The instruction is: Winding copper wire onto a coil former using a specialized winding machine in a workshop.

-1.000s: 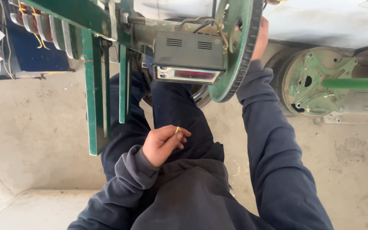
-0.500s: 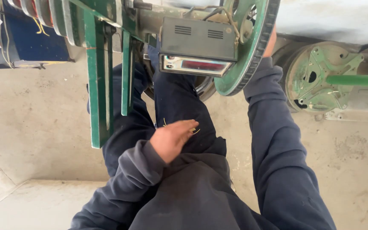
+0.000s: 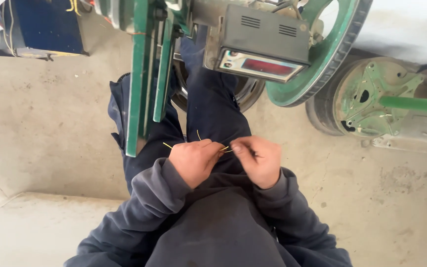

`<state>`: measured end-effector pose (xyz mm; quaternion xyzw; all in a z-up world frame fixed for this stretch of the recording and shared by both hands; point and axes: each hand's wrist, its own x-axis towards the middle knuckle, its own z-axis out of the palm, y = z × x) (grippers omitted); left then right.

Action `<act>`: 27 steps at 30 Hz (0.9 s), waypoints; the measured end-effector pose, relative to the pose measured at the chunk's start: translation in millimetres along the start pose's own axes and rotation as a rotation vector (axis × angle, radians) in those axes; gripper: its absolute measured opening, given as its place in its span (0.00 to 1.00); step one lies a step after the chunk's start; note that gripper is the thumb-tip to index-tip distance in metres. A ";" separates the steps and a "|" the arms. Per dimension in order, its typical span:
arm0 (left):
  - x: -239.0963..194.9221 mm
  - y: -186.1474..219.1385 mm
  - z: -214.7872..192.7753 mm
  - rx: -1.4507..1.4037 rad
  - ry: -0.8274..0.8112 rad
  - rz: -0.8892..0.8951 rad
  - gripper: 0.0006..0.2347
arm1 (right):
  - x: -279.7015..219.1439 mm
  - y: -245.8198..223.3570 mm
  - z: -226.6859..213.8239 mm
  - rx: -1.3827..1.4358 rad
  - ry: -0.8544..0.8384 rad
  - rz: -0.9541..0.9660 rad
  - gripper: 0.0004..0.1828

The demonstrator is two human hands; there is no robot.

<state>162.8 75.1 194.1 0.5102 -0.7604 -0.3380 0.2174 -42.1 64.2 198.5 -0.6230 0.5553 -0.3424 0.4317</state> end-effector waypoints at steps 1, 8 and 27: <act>-1.9 -1.2 0.0 -0.002 0.005 0.002 0.04 | 0.7 -4.1 2.4 -0.004 -0.001 -0.004 0.06; -14.6 -5.2 -11.3 -0.098 0.089 -0.007 0.08 | 9.3 -18.8 16.5 -0.153 -0.118 -0.175 0.02; -26.8 -8.8 -18.6 -0.584 0.247 -0.335 0.06 | 5.0 -30.5 38.6 -0.139 -0.085 -0.248 0.07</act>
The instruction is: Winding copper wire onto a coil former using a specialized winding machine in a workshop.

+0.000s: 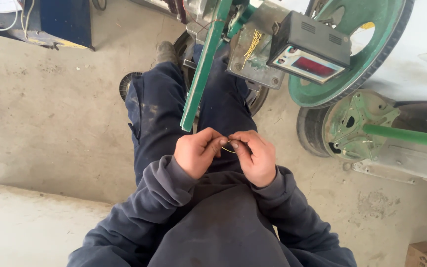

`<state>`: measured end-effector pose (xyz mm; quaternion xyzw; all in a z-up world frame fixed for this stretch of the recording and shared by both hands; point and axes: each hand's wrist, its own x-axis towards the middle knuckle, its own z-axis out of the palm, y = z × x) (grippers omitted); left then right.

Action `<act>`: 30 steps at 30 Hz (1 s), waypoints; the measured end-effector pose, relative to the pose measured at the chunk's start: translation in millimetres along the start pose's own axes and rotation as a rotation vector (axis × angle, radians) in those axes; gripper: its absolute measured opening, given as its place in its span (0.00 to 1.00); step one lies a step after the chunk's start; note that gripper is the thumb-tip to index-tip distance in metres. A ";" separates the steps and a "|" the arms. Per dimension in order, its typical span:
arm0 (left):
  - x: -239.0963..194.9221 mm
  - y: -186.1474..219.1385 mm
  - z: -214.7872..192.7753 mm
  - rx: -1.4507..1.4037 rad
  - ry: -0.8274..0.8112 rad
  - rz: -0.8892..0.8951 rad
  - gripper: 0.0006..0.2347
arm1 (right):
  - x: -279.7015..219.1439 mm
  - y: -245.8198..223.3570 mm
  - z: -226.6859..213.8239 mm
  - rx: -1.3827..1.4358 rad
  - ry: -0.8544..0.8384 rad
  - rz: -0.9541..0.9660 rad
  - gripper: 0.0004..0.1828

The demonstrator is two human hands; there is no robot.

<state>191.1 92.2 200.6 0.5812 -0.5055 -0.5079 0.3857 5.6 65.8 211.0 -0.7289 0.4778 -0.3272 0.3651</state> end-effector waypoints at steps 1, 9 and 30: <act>-0.9 -6.0 2.5 0.001 -0.003 -0.002 0.06 | 0.4 -2.1 -0.1 0.001 0.001 0.004 0.07; -4.1 -5.6 6.0 -0.170 0.041 -0.104 0.09 | 0.6 -0.6 -8.8 0.251 0.002 0.109 0.12; -0.4 -44.3 20.3 -0.522 -0.014 -0.166 0.14 | 4.3 -9.2 -10.3 0.063 0.008 0.035 0.05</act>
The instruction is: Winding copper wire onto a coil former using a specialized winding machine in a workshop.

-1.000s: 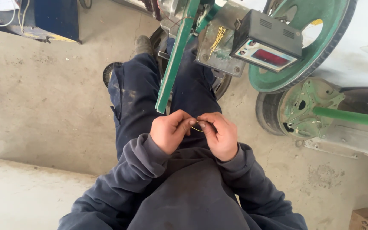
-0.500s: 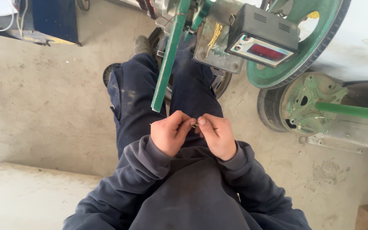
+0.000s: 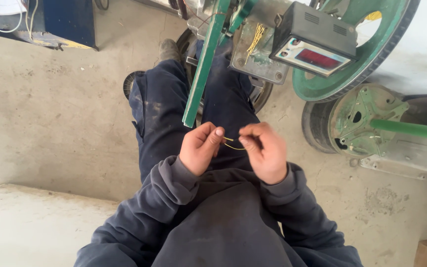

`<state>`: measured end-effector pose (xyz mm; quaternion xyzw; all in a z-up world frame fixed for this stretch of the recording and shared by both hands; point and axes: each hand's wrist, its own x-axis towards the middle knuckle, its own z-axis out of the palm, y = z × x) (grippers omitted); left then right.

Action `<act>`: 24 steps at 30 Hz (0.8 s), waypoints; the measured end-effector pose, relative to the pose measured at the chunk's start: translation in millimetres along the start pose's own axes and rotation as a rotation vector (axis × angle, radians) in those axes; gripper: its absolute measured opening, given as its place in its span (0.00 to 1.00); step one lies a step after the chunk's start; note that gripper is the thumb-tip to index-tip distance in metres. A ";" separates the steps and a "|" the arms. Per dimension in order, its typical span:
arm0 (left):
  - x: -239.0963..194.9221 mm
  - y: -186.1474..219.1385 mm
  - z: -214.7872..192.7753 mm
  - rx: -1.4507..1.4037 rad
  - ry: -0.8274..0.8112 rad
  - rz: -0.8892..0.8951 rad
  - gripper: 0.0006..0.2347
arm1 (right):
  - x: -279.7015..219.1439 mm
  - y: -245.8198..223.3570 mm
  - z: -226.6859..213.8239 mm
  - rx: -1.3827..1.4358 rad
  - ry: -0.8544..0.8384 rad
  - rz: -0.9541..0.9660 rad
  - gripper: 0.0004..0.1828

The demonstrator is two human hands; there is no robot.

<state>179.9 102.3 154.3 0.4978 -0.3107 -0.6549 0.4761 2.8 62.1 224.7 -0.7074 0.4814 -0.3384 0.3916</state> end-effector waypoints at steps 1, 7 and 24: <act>-1.0 0.3 -0.8 0.001 -0.001 -0.006 0.14 | 0.6 -0.6 -1.8 0.002 0.000 0.005 0.05; -0.8 0.8 -0.4 -0.069 0.000 0.054 0.13 | 0.0 3.2 -2.7 0.057 -0.062 0.050 0.05; -4.1 12.6 2.4 0.126 0.038 0.003 0.14 | 10.1 1.3 2.3 0.150 -0.144 0.018 0.11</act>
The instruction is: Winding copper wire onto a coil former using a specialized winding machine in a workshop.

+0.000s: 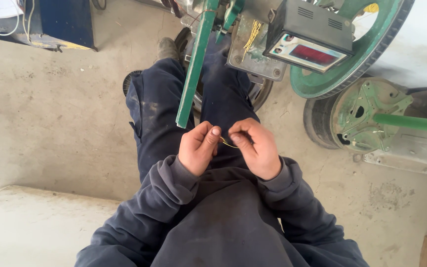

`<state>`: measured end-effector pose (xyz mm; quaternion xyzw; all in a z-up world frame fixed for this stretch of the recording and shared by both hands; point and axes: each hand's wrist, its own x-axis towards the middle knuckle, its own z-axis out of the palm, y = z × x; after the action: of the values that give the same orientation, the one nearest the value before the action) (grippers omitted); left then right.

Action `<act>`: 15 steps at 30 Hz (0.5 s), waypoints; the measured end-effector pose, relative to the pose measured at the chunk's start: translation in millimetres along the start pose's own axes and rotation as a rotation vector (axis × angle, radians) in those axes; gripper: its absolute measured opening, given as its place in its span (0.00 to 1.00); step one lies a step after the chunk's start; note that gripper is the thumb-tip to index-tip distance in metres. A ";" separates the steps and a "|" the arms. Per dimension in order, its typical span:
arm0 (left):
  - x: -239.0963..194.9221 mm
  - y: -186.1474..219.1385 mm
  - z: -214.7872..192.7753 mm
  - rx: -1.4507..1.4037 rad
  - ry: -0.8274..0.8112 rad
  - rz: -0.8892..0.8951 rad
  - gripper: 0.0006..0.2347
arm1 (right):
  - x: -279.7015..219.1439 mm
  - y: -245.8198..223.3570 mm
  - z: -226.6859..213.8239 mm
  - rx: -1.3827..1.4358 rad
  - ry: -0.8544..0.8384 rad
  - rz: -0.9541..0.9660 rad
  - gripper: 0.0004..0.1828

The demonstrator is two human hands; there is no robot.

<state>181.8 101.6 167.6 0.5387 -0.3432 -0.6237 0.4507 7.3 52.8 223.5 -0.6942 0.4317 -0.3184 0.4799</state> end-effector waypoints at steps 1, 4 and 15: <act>0.6 -1.1 0.1 0.000 -0.001 0.000 0.14 | -0.9 1.1 -1.3 -0.001 0.001 0.001 0.11; 1.2 -3.8 1.2 -0.036 0.002 -0.033 0.14 | -5.8 7.5 -4.1 0.072 0.018 0.010 0.15; 4.5 -11.1 -0.1 -0.004 -0.008 0.002 0.14 | -0.3 9.5 1.4 -0.069 -0.079 0.132 0.11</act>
<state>179.7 101.4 155.8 0.5349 -0.3442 -0.6262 0.4508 5.6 51.9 214.1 -0.6924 0.4681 -0.2433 0.4922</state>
